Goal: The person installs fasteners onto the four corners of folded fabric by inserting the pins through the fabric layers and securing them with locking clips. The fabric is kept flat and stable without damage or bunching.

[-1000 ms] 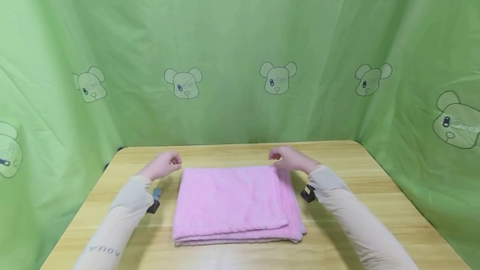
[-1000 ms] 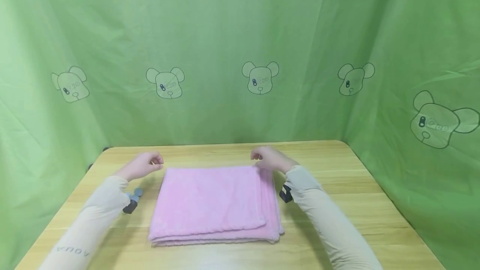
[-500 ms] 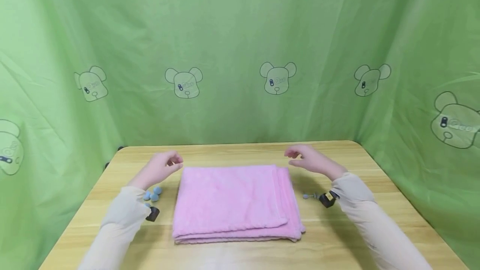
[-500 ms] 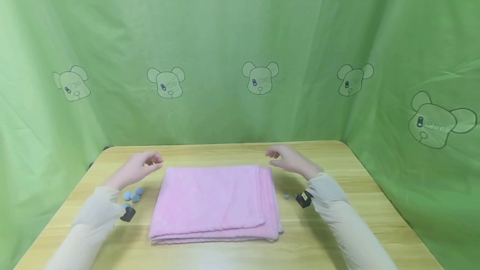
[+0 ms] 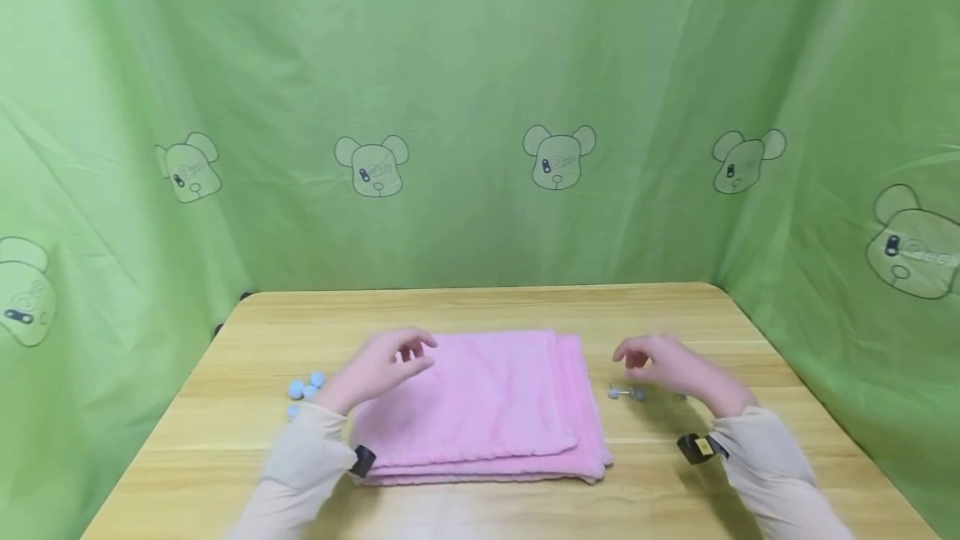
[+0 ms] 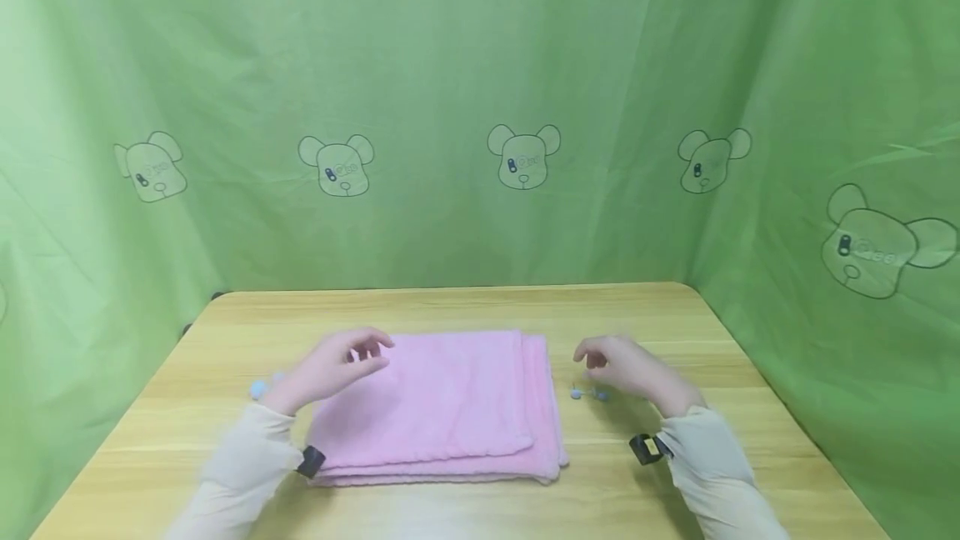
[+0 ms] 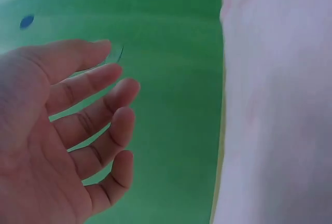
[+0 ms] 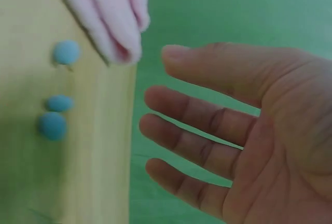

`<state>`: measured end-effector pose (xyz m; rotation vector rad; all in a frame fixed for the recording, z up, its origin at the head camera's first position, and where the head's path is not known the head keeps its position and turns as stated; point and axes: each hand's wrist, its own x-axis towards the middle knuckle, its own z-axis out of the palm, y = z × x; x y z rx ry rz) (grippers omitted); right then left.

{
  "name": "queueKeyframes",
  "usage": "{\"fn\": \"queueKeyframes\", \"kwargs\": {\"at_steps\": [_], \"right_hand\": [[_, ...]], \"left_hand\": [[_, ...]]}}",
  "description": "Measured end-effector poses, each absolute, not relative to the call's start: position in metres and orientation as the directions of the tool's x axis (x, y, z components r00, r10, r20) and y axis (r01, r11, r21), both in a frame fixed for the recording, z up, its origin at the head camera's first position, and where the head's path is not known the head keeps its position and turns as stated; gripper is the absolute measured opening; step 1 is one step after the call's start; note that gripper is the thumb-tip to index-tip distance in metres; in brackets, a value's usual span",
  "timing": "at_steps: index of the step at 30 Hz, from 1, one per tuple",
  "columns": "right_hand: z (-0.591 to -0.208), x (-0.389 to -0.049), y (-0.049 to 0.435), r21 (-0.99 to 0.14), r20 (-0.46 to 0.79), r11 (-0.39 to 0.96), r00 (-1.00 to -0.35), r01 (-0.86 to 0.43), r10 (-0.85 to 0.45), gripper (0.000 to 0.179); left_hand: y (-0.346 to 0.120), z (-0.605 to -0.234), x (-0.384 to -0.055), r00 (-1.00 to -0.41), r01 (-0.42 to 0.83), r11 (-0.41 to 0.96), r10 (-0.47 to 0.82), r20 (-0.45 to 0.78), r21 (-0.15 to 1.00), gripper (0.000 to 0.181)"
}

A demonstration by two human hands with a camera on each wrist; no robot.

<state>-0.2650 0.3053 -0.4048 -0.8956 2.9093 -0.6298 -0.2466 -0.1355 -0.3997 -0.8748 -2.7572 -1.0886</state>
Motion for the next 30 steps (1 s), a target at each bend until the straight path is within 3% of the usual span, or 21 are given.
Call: {"fn": "queueKeyframes", "kwargs": {"at_steps": [7,17,22,30], "right_hand": [[-0.432,-0.261,0.301,-0.458,0.049,0.734,-0.839,-0.501,-0.542,0.018],[-0.449,-0.264,0.298,-0.498,0.033,0.712,-0.831,-0.495,-0.555,0.014],[-0.452,-0.265,0.296,-0.486,0.023,0.723,-0.834,-0.491,-0.551,0.013],[-0.452,-0.265,0.293,-0.483,0.020,0.723,-0.831,-0.495,-0.556,0.011]], "left_hand": [[-0.083,-0.412,-0.243,-0.757,0.591,0.550,0.630,0.171,0.590,0.031],[-0.034,-0.437,-0.229,-0.720,0.497,0.575,0.691,-0.061,0.650,0.020],[-0.024,-0.444,-0.224,-0.684,0.558,0.608,0.723,-0.103,0.565,0.024],[-0.017,-0.452,-0.220,-0.695,0.621,0.664,0.712,-0.098,0.417,0.032]]}}
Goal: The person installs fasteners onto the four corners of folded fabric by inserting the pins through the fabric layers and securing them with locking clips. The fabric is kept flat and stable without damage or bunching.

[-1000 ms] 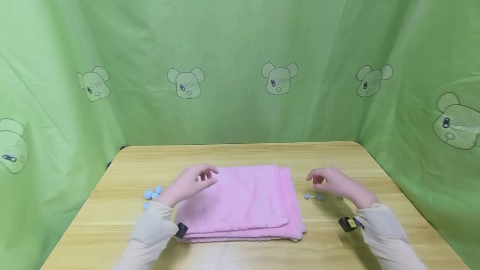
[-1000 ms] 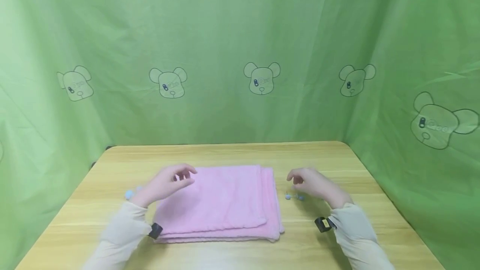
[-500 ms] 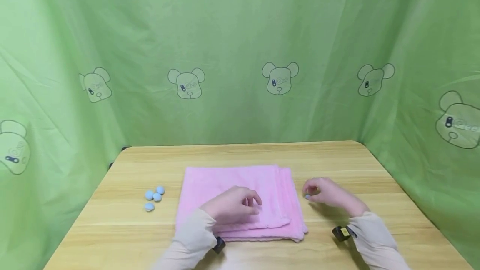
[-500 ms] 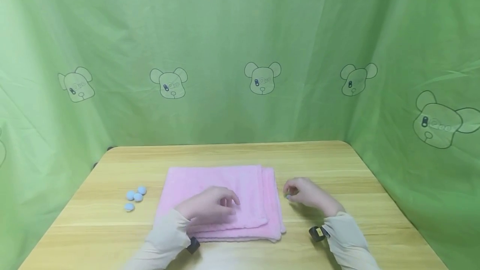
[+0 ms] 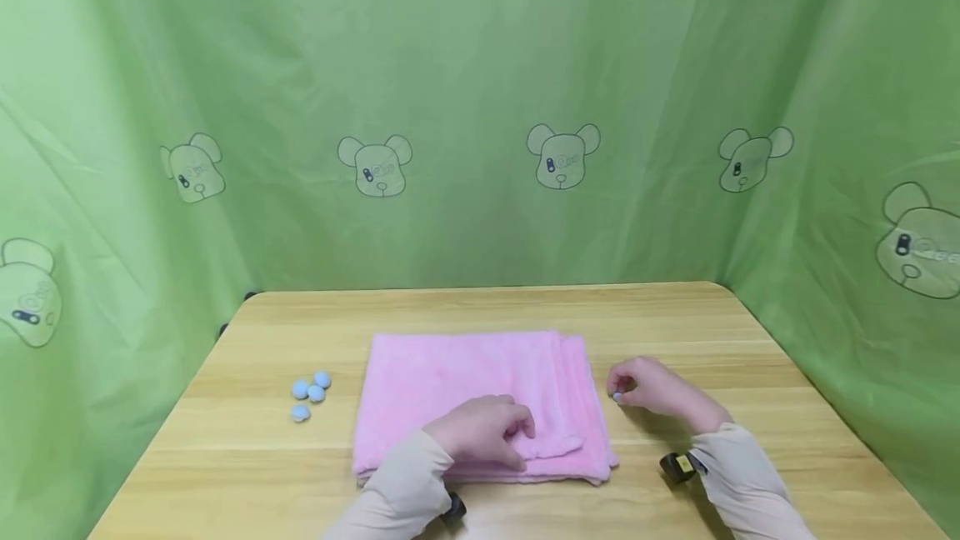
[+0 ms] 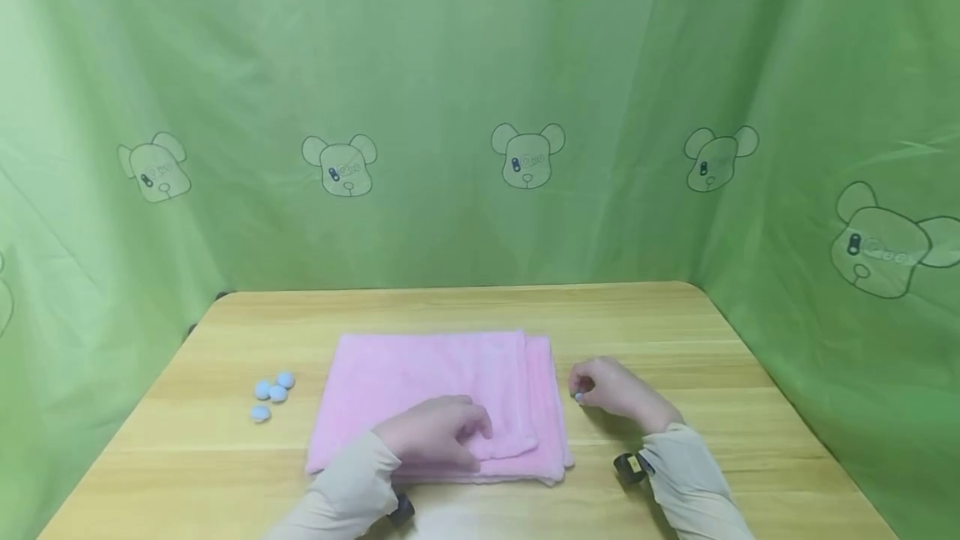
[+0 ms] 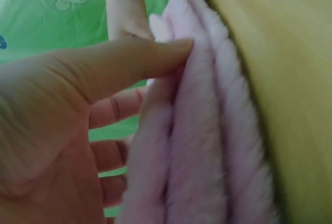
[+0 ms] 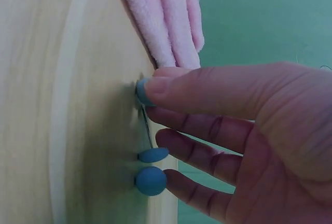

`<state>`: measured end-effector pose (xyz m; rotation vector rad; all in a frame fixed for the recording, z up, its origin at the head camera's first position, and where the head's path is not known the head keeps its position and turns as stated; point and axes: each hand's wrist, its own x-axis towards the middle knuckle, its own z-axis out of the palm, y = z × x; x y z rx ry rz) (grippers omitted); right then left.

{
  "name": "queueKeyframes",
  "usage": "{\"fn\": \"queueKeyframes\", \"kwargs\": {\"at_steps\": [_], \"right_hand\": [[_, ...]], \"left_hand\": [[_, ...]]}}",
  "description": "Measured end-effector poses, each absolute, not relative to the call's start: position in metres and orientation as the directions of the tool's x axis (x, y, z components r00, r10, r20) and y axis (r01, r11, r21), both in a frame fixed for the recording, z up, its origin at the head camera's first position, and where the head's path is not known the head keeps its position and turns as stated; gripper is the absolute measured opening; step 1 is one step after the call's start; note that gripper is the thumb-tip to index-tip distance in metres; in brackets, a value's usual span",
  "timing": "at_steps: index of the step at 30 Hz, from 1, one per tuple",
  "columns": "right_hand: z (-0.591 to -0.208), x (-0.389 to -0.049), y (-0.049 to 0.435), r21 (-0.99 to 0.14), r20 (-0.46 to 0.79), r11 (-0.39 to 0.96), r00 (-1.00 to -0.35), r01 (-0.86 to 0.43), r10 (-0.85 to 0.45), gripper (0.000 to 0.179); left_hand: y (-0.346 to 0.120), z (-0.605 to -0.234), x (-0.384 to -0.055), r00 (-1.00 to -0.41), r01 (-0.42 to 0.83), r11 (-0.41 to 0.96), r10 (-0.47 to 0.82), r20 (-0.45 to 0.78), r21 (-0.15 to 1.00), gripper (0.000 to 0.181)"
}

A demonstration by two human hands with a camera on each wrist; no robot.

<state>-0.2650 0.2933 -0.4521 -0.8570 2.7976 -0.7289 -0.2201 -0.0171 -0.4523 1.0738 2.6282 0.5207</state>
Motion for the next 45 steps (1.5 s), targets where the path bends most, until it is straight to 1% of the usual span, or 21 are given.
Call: {"fn": "queueKeyframes", "kwargs": {"at_steps": [2,6,9,11,14,20,25,28,30,33,37,41,45], "right_hand": [[-0.454,-0.266,0.293,-0.480,0.015,0.730,-0.837,-0.486,-0.548,0.011],[-0.456,-0.267,0.293,-0.471,0.011,0.743,-0.846,-0.475,-0.533,0.011],[-0.454,-0.267,0.292,-0.473,0.019,0.751,-0.858,-0.460,-0.513,0.009],[-0.451,-0.266,0.290,-0.478,0.036,0.753,-0.867,-0.452,-0.498,0.007],[-0.443,-0.264,0.287,-0.469,0.102,0.755,-0.877,-0.459,-0.470,0.006],[-0.431,-0.259,0.279,-0.456,0.276,0.740,-0.869,-0.494,-0.410,0.009],[-0.422,-0.253,0.266,-0.488,0.411,0.707,-0.849,-0.512,-0.332,0.011],[-0.415,-0.248,0.254,-0.547,0.451,0.662,-0.847,-0.512,-0.282,0.011],[-0.409,-0.245,0.245,-0.603,0.447,0.617,-0.854,-0.506,-0.264,0.011],[-0.404,-0.242,0.231,-0.687,0.419,0.528,-0.866,-0.499,-0.272,0.012],[-0.404,-0.237,0.212,-0.759,0.351,0.439,-0.869,-0.482,-0.348,0.014],[-0.409,-0.235,0.196,-0.792,0.288,0.397,-0.858,-0.463,-0.426,0.018],[-0.417,-0.238,0.185,-0.796,0.287,0.371,-0.837,-0.479,-0.466,0.019]], "left_hand": [[-0.015,-0.453,-0.220,-0.692,0.646,0.665,0.717,-0.080,0.376,0.029],[-0.011,-0.454,-0.219,-0.692,0.674,0.663,0.721,-0.034,0.325,0.017],[-0.010,-0.453,-0.218,-0.696,0.685,0.659,0.718,0.012,0.311,0.008],[-0.009,-0.454,-0.218,-0.702,0.680,0.655,0.711,0.036,0.328,0.005],[-0.011,-0.454,-0.220,-0.725,0.642,0.640,0.686,0.063,0.422,0.005],[-0.015,-0.453,-0.226,-0.798,0.515,0.566,0.591,0.118,0.644,0.015],[-0.019,-0.453,-0.231,-0.856,0.424,0.483,0.490,0.165,0.766,0.012],[-0.021,-0.452,-0.233,-0.889,0.390,0.440,0.409,0.206,0.809,0.013],[-0.023,-0.451,-0.234,-0.907,0.374,0.413,0.351,0.234,0.831,0.015],[-0.025,-0.451,-0.236,-0.922,0.365,0.382,0.272,0.274,0.849,0.015],[-0.027,-0.452,-0.240,-0.932,0.361,0.363,0.182,0.315,0.859,0.014],[-0.028,-0.453,-0.243,-0.941,0.338,0.335,0.133,0.311,0.879,0.013],[-0.029,-0.453,-0.243,-0.946,0.323,0.315,0.119,0.301,0.892,0.012]]}}
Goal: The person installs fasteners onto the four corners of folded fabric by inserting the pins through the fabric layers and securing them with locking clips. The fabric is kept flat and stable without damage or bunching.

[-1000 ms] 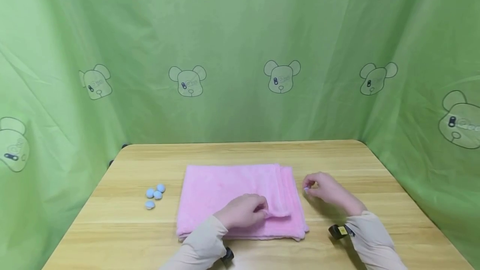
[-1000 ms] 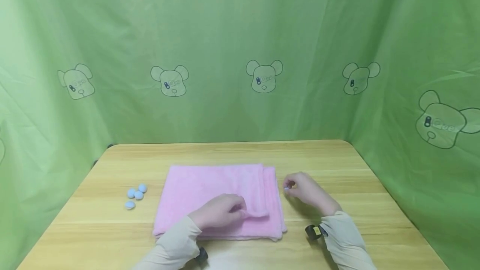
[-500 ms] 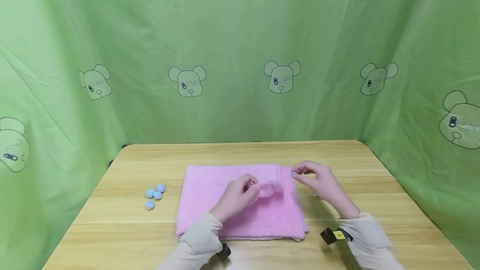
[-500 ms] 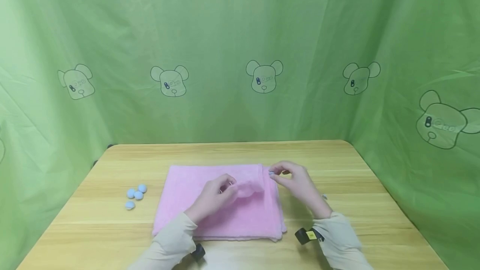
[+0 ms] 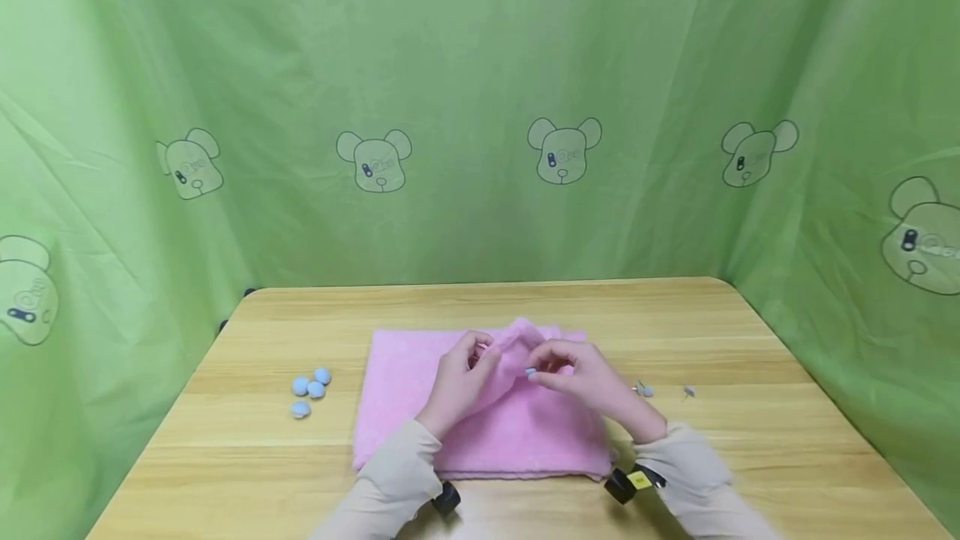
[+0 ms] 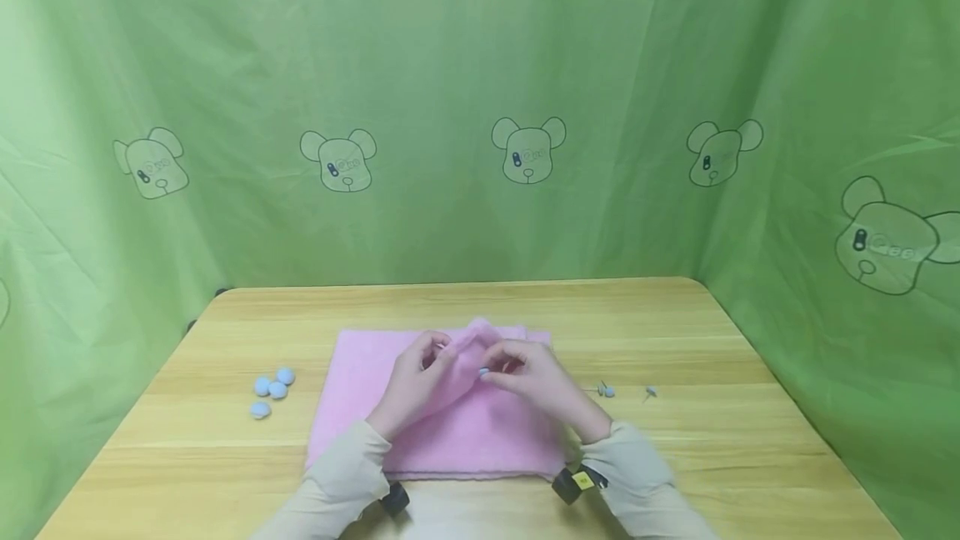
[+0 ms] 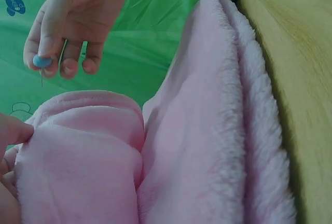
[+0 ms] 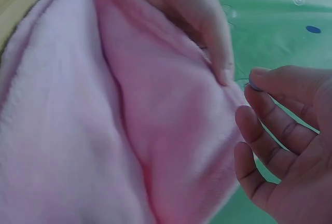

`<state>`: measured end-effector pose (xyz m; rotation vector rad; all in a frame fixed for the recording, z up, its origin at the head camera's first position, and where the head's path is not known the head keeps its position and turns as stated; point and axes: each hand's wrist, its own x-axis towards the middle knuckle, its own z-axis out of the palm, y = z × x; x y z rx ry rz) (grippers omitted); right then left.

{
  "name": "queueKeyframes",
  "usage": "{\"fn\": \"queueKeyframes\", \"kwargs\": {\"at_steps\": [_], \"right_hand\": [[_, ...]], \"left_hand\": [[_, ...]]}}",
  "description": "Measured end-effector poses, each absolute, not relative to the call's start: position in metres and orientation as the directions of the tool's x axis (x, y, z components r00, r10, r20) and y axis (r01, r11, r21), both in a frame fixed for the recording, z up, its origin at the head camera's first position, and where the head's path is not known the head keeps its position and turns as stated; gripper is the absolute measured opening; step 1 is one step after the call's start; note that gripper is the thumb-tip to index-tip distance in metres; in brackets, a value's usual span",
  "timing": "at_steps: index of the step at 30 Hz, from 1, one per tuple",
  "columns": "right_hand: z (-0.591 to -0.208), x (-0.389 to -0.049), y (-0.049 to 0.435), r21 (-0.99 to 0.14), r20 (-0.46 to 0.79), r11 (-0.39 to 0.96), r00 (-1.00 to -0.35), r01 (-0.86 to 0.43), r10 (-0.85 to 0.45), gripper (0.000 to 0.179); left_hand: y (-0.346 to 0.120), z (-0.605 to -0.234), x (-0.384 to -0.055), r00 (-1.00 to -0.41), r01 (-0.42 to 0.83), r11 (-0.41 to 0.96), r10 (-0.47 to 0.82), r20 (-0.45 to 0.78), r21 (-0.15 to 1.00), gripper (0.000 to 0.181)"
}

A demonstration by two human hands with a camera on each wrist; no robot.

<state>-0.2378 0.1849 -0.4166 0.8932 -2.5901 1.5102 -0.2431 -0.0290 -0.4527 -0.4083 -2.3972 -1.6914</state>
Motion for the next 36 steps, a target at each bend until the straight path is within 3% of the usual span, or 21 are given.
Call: {"fn": "queueKeyframes", "kwargs": {"at_steps": [13,28,32,36], "right_hand": [[-0.432,-0.246,0.173,-0.774,0.265,0.432,-0.857,-0.462,-0.442,0.019],[-0.438,-0.245,0.156,-0.654,0.447,0.493,-0.819,-0.574,-0.361,0.018],[-0.439,-0.245,0.155,-0.603,0.491,0.537,-0.805,-0.590,-0.333,0.025],[-0.441,-0.245,0.157,-0.518,0.547,0.617,-0.784,-0.592,-0.292,0.045]], "left_hand": [[-0.026,-0.448,-0.241,-0.931,0.363,0.287,0.141,0.336,0.886,0.015],[-0.024,-0.449,-0.236,-0.932,0.358,0.285,0.169,0.321,0.889,0.015],[-0.023,-0.448,-0.235,-0.930,0.359,0.292,0.189,0.315,0.886,0.015],[-0.022,-0.448,-0.233,-0.920,0.381,0.310,0.216,0.326,0.871,0.016]]}}
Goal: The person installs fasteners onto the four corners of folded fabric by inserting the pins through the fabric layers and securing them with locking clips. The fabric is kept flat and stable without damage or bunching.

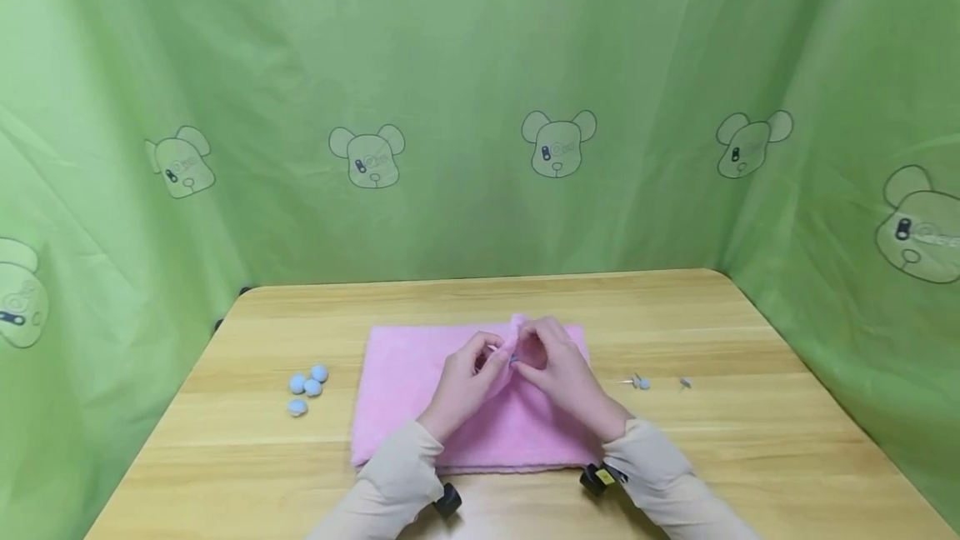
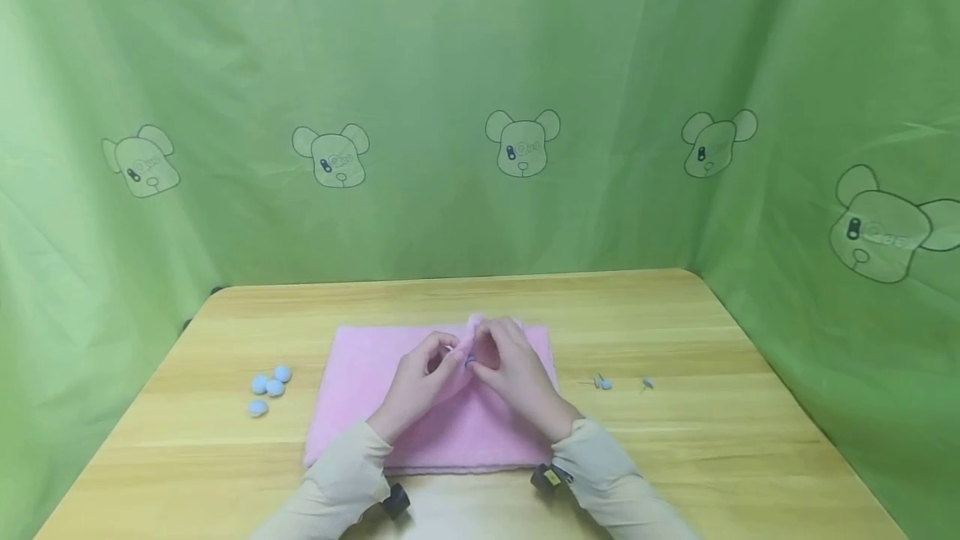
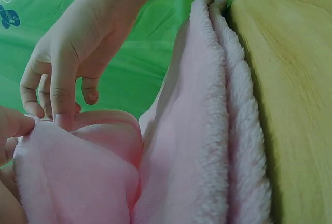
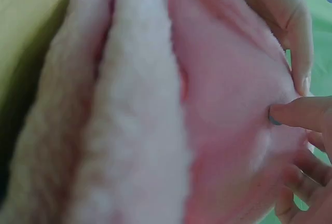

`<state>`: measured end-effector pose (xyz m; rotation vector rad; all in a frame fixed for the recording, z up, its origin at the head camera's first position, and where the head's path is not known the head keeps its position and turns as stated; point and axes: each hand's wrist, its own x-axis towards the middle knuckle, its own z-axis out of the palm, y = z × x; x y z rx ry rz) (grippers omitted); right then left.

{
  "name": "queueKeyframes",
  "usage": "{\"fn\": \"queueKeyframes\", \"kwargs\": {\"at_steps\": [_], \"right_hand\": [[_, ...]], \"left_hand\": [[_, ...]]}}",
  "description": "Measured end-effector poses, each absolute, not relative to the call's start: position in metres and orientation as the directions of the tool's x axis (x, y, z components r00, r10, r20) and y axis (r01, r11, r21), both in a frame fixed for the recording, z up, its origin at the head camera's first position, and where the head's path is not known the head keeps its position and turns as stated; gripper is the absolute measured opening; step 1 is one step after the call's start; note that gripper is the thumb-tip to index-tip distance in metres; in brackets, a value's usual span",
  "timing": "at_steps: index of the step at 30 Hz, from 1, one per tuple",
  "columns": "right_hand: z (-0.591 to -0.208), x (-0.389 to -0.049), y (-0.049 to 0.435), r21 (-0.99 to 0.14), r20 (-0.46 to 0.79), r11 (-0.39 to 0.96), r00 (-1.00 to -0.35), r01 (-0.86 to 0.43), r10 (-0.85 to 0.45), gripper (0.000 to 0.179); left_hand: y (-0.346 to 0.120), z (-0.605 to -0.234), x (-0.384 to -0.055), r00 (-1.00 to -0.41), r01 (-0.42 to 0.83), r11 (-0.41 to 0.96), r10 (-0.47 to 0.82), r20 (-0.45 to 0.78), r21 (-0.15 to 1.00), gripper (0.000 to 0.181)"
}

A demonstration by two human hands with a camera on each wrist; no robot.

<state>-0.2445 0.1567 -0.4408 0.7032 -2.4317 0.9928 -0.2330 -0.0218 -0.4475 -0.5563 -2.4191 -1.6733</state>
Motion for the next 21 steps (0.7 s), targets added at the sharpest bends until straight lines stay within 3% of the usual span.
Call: {"fn": "queueKeyframes", "kwargs": {"at_steps": [5,8,14,17,21], "right_hand": [[-0.443,-0.249,0.160,-0.488,0.563,0.655,-0.781,-0.577,-0.269,0.080],[-0.443,-0.251,0.162,-0.513,0.541,0.637,-0.793,-0.575,-0.281,0.087],[-0.442,-0.250,0.163,-0.587,0.499,0.558,-0.805,-0.586,-0.321,0.057],[-0.443,-0.250,0.162,-0.581,0.502,0.564,-0.804,-0.587,-0.319,0.038],[-0.443,-0.249,0.163,-0.574,0.525,0.544,-0.785,-0.612,-0.329,0.026]], "left_hand": [[-0.022,-0.447,-0.232,-0.903,0.417,0.326,0.257,0.345,0.848,0.019],[-0.022,-0.446,-0.231,-0.886,0.445,0.330,0.296,0.357,0.832,0.020],[-0.024,-0.442,-0.231,-0.859,0.495,0.390,0.357,0.368,0.776,0.022],[-0.027,-0.439,-0.231,-0.850,0.506,0.407,0.382,0.362,0.760,0.022],[-0.033,-0.433,-0.231,-0.846,0.503,0.416,0.417,0.333,0.757,0.022]]}}
